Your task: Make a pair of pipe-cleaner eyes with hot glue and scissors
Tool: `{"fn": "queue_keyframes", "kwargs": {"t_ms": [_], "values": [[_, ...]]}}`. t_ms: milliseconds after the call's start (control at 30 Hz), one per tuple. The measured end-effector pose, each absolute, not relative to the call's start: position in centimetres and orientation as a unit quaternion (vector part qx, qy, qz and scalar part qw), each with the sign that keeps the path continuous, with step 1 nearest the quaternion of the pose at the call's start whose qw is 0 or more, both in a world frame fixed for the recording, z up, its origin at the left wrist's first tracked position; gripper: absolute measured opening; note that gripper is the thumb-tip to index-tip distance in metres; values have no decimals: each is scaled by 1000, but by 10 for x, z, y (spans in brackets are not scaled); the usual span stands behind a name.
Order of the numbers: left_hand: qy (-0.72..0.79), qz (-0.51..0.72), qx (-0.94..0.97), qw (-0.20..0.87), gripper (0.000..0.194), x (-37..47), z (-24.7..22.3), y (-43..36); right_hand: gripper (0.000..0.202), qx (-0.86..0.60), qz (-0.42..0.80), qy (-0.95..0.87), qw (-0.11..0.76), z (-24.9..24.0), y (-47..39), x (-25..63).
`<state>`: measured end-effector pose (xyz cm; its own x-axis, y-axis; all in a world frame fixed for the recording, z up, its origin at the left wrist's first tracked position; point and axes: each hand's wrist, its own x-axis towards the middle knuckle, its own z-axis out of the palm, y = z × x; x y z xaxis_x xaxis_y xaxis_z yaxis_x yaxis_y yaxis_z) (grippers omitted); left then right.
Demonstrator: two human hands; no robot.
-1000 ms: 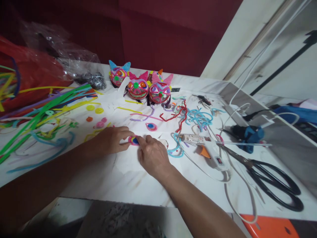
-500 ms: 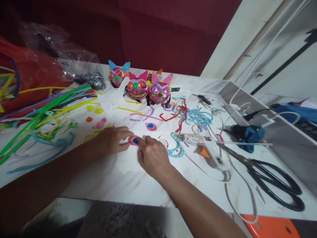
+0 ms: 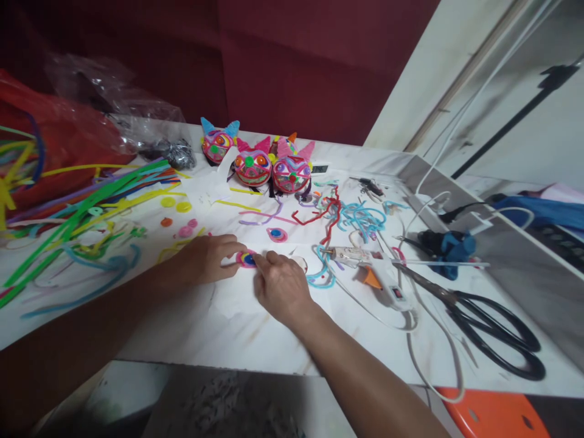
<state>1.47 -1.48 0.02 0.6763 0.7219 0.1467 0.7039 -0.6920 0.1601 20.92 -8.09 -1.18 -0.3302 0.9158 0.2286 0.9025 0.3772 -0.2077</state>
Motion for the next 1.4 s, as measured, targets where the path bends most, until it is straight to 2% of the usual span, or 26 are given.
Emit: {"fn": "queue_keyframes", "kwargs": {"t_ms": [300, 533, 767, 933, 1400], "values": [[399, 104, 909, 57, 24, 14, -2, -15, 42, -546, 39, -817, 182, -13, -80, 217], [400, 81, 911, 66, 24, 16, 4, -16, 40, -535, -21, -832, 148, -16, -78, 214], [408, 57, 909, 64, 27, 17, 6, -16, 37, -541, -64, -836, 69, -11, -78, 212], [405, 67, 909, 65, 29, 17, 6, -17, 37, -537, -70, -839, 57, -9, -78, 210], [406, 111, 902, 92, 29, 16, 4, -16, 32, -508, -68, -843, 165, -18, -78, 216]]}}
